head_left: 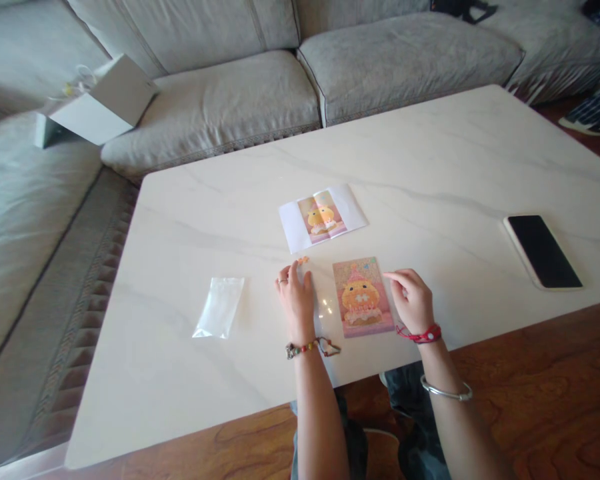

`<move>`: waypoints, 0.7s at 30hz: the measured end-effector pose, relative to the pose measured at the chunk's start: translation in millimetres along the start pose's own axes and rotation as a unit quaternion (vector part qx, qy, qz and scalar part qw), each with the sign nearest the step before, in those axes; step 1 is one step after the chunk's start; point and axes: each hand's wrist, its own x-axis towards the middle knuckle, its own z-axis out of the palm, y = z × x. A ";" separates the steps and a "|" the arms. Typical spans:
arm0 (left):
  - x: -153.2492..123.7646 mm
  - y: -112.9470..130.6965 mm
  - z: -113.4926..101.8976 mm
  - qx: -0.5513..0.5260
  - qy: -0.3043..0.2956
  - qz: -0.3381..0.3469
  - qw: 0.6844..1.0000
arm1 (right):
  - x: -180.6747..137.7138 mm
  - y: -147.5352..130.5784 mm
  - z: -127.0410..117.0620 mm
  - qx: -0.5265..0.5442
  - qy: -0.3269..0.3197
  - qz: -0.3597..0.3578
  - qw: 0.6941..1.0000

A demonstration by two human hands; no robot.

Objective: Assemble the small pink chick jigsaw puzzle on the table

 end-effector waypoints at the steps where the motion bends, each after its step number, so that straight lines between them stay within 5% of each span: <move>1: 3.6 -3.9 1.5 0.012 0.002 0.003 1.000 | 0.0 1.8 -2.2 0.004 0.003 0.003 1.000; 10: 14.4 5.1 11.4 0.042 0.013 -0.010 0.999 | -2.5 8.6 -13.8 0.000 0.006 0.000 1.000; 21: 0.6 23.0 -3.4 -0.113 -0.100 -0.069 0.986 | -2.6 1.2 -7.2 0.072 -0.068 -0.002 0.995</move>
